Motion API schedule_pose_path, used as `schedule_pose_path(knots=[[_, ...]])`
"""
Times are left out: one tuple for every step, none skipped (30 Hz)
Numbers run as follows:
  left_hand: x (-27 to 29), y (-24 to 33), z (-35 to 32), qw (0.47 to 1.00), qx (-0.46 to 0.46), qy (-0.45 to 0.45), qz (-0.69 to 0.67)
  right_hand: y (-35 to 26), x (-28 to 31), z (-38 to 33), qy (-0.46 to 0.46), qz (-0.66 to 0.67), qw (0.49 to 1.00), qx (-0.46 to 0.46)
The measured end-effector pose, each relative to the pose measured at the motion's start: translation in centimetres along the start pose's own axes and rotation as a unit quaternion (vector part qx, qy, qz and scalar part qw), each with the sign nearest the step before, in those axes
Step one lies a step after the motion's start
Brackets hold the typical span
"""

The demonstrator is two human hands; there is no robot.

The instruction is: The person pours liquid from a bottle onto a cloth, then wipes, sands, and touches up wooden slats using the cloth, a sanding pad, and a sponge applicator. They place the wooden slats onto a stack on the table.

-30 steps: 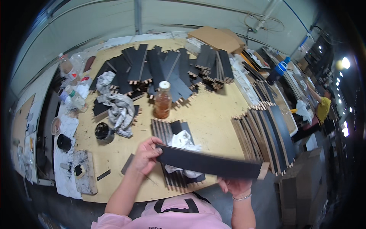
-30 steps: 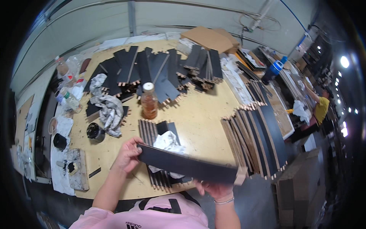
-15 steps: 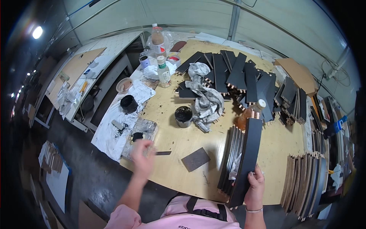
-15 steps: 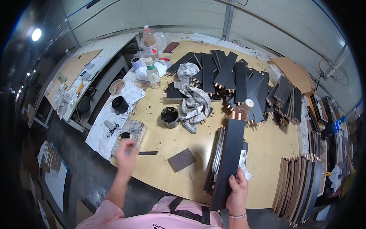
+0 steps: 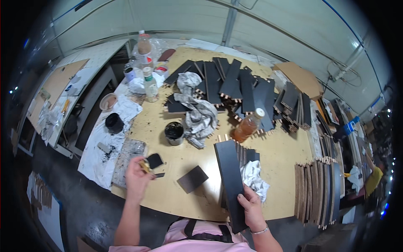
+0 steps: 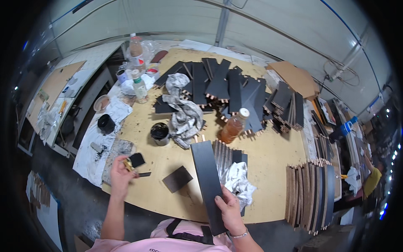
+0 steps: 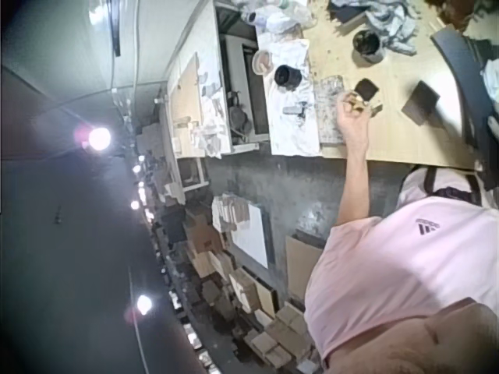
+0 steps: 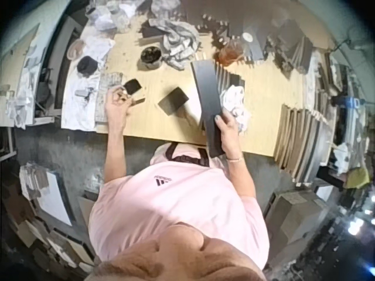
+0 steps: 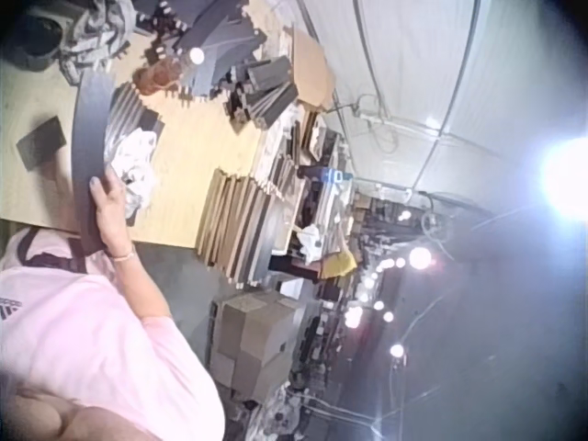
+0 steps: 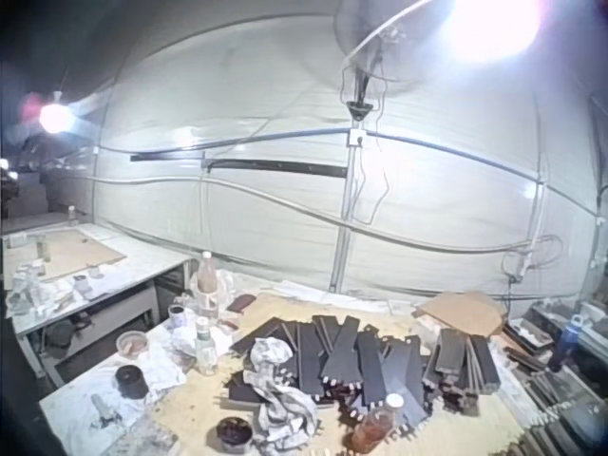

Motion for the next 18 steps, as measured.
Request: schedule_pose_path(knots=[[-3.6,-1.3,-0.9,0.992,0.079,-0.027,-0.098,-0.8,0.3,-0.3,0.011,-0.008,1.000,0.007],[-7.2,-1.4,-1.8,0.981,0.092,-0.054,-0.163,-1.4,0.6,-0.6,0.019,-0.016,1.000,0.013],[-10.5,-1.3,-2.3,0.965,0.106,-0.081,-0.228,-1.6,1.3,-1.0,0.031,-0.016,0.999,0.011],[-13.5,-1.2,-3.0,0.945,0.142,-0.122,-0.268,-1.8,1.9,-1.4,0.036,-0.037,0.999,0.014],[-16.2,-0.9,-3.4,0.932,0.152,-0.156,-0.290,-2.0,2.6,-1.7,0.041,-0.059,0.997,0.018],[-18.3,-1.4,-3.6,0.912,0.184,-0.181,-0.319,-2.2,3.2,-2.0,0.051,-0.059,0.996,0.037],[-20.2,-2.0,-4.0,0.889,0.216,-0.204,-0.348,-2.1,3.9,-2.6,0.064,-0.059,0.996,0.036],[-21.3,-2.6,-4.2,0.886,0.223,-0.211,-0.348,-1.9,4.6,-3.1,0.075,-0.053,0.995,0.030],[-22.5,-3.4,-4.4,0.877,0.232,-0.226,-0.355,-1.6,5.3,-3.5,0.085,-0.046,0.995,0.023],[-23.8,-3.9,-4.6,0.868,0.241,-0.241,-0.361,-1.6,6.0,-4.0,0.095,-0.043,0.994,0.024],[-24.8,-4.1,-5.1,0.865,0.246,-0.249,-0.360,-1.8,6.4,-4.6,0.095,-0.040,0.994,0.032],[-25.5,-3.7,-5.5,0.905,0.180,-0.263,-0.282,-1.8,7.0,-5.1,0.096,-0.038,0.994,0.041],[-26.2,-3.1,-6.3,0.934,0.110,-0.273,-0.201,-1.7,7.7,-5.6,0.107,-0.037,0.993,0.042],[-27.4,-2.1,-8.0,0.938,0.071,-0.285,-0.187,-1.4,8.2,-6.1,0.107,-0.044,0.993,0.033],[-27.9,-1.3,-9.2,0.931,-0.075,-0.355,-0.031,-1.1,8.6,-6.4,0.105,-0.051,0.993,0.024],[-29.0,-0.9,-10.4,0.909,-0.122,-0.398,0.023,-1.1,9.0,-6.7,0.110,-0.050,0.992,0.024],[-30.3,-0.1,-12.1,0.879,-0.172,-0.437,0.077,-1.0,9.3,-7.2,0.116,-0.048,0.992,0.022],[-31.9,1.7,-12.5,0.836,-0.291,-0.440,0.150,-1.0,9.6,-7.6,0.124,-0.046,0.991,0.017]])
Point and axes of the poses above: each hand's wrist, its own z-axis towards the middle knuckle, its own x-axis out of the back of the hand, y = z × x, the point moved 8 cm from there along z, towards the middle knuckle, and after that the axes turned 12 degrees about -z, right-handed, at the moved point
